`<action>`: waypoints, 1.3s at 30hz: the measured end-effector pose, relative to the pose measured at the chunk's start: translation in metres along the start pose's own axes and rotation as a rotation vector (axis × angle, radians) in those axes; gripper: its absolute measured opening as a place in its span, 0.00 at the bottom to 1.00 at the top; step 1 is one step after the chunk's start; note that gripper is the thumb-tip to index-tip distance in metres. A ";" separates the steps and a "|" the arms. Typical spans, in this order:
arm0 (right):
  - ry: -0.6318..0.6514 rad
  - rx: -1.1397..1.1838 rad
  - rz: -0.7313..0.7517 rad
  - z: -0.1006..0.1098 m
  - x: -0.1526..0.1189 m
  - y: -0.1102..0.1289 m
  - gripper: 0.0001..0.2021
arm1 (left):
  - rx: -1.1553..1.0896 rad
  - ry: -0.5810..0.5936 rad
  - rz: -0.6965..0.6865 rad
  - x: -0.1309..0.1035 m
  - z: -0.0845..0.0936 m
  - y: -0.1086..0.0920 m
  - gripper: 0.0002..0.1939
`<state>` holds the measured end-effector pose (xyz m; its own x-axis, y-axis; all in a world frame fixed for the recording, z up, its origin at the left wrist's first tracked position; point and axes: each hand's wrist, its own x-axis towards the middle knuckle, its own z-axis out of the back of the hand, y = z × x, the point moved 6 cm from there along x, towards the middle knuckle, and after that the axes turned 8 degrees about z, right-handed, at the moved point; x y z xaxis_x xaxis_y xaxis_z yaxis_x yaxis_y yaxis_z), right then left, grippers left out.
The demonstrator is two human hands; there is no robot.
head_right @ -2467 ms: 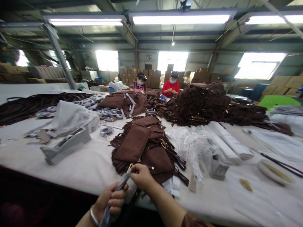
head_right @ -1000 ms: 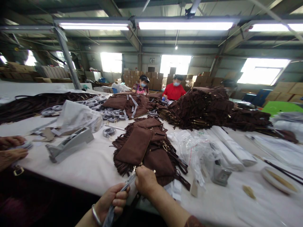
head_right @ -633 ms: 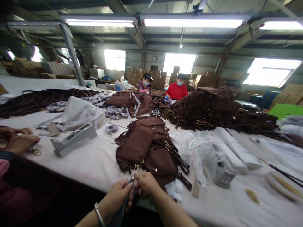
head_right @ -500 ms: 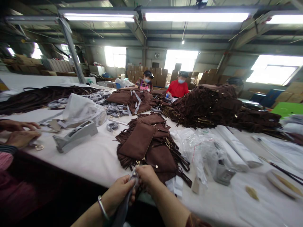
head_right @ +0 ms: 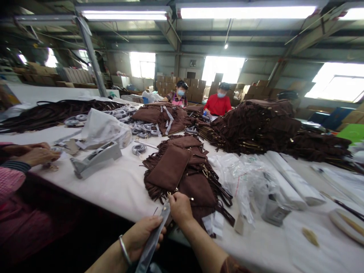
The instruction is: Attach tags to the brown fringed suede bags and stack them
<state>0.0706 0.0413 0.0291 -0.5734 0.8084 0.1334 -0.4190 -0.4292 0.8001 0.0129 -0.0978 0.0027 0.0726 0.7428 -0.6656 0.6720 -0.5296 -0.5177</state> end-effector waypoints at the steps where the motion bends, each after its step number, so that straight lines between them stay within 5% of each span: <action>1: 0.001 0.006 0.031 0.004 -0.003 0.001 0.12 | 0.039 -0.050 -0.024 0.000 0.004 -0.001 0.18; 8: 0.261 -0.259 0.838 0.017 -0.044 0.045 0.18 | 0.233 -0.158 -0.085 -0.001 0.010 -0.010 0.19; 11: 0.272 -0.421 0.953 0.012 -0.046 0.054 0.06 | 0.398 -0.255 -0.112 0.001 0.011 -0.012 0.15; 16: 0.428 -0.622 1.080 -0.003 -0.038 0.070 0.05 | 0.977 -0.467 -0.541 -0.018 0.003 -0.030 0.16; 19: 0.521 -0.684 1.068 -0.006 -0.032 0.078 0.04 | 1.092 -0.491 -0.601 -0.029 -0.001 -0.030 0.17; 25: 0.646 -0.728 0.999 -0.007 -0.026 0.089 0.03 | 0.987 -0.455 -0.527 -0.019 0.002 -0.025 0.16; 29: 0.641 -0.704 1.030 -0.008 -0.028 0.090 0.04 | 0.692 -0.364 -0.251 -0.006 0.010 -0.013 0.14; 34: 0.549 -0.657 1.126 -0.009 -0.032 0.079 0.06 | 0.255 -0.070 -0.073 -0.008 0.005 -0.012 0.19; 39: 0.420 -0.631 1.159 -0.009 -0.033 0.069 0.07 | 0.081 -0.058 0.063 -0.003 0.010 -0.007 0.21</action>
<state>0.0546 -0.0189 0.0744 -0.9291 -0.2636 0.2594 0.2575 -0.9645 -0.0578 0.0007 -0.1001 0.0028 0.0684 0.6829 -0.7273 0.6054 -0.6078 -0.5138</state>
